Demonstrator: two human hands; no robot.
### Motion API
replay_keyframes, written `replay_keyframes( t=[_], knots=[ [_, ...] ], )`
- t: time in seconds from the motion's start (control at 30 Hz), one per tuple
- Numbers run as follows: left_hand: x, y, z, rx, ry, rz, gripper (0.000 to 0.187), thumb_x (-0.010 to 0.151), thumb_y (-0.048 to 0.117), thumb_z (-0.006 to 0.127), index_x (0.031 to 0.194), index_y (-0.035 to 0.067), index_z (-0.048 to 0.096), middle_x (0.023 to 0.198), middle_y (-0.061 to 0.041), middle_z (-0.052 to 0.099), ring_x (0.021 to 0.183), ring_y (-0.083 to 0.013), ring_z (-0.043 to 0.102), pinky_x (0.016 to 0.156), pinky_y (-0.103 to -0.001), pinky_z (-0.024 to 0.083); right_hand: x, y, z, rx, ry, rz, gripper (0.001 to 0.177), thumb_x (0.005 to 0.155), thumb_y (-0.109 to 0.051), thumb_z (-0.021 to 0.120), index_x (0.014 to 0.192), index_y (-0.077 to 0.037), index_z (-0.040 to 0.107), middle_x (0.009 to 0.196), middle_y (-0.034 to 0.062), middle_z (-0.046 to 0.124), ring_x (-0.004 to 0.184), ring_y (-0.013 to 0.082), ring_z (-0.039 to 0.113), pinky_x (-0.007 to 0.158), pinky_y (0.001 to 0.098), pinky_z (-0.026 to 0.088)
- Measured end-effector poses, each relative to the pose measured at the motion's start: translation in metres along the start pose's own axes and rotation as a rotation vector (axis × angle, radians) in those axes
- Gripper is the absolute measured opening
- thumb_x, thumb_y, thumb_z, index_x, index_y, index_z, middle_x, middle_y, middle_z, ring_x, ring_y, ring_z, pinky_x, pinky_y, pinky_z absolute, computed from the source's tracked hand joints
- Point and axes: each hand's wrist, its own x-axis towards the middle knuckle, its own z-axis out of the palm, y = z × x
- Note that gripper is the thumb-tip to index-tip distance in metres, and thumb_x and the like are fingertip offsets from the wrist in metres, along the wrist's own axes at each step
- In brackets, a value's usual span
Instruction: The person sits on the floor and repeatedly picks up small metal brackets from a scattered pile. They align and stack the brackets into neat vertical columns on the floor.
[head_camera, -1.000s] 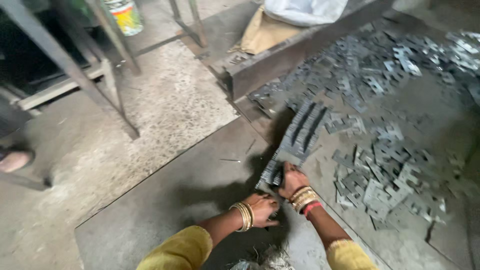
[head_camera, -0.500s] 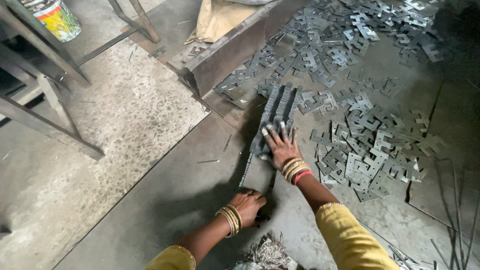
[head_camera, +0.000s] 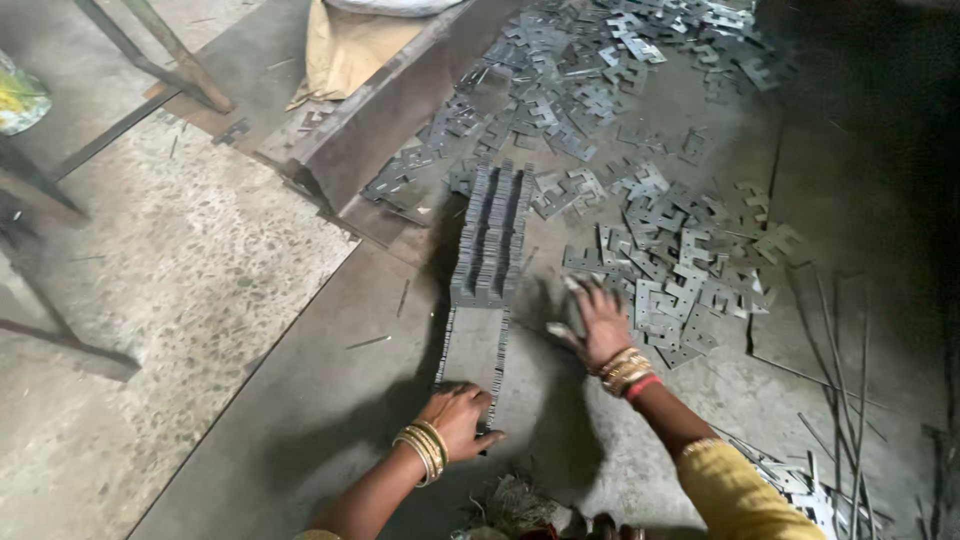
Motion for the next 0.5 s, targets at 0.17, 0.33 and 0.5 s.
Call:
replay_keyframes(
  t=[0.17, 0.33, 0.5],
  knots=[
    [0.002, -0.002, 0.001, 0.013, 0.024, 0.015, 0.065, 0.081, 0.057, 0.075, 0.116, 0.003, 0.066, 0.121, -0.019, 0.066, 0.117, -0.0361, 0.062, 0.095, -0.048, 0.052, -0.143, 0.16, -0.07, -0.263, 0.162, 0.703, 0.061, 0.091, -0.04, 0.075, 0.141, -0.009, 0.06, 0.137, 0.0218, 0.057, 0.119, 0.0427, 0.057, 0.097, 0.0517, 0.051],
    [0.005, -0.001, -0.009, 0.044, -0.081, 0.016, 0.072, 0.078, 0.063, 0.076, 0.116, 0.002, 0.064, 0.119, -0.02, 0.066, 0.112, -0.0372, 0.064, 0.095, -0.047, 0.053, -0.249, 0.221, -0.154, -0.34, -0.118, 1.175, 0.058, 0.092, -0.048, 0.07, 0.125, -0.001, 0.07, 0.124, 0.0301, 0.068, 0.112, 0.0466, 0.068, 0.092, 0.0544, 0.056],
    [0.006, 0.005, -0.018, 0.073, -0.122, -0.003, 0.075, 0.075, 0.068, 0.076, 0.113, 0.004, 0.065, 0.116, -0.018, 0.068, 0.108, -0.0375, 0.067, 0.093, -0.047, 0.055, -0.283, 0.215, -0.16, -0.278, -0.144, 1.151, 0.046, 0.091, -0.044, 0.067, 0.116, -0.006, 0.075, 0.118, 0.0284, 0.073, 0.113, 0.0466, 0.069, 0.094, 0.0535, 0.057]
  ],
)
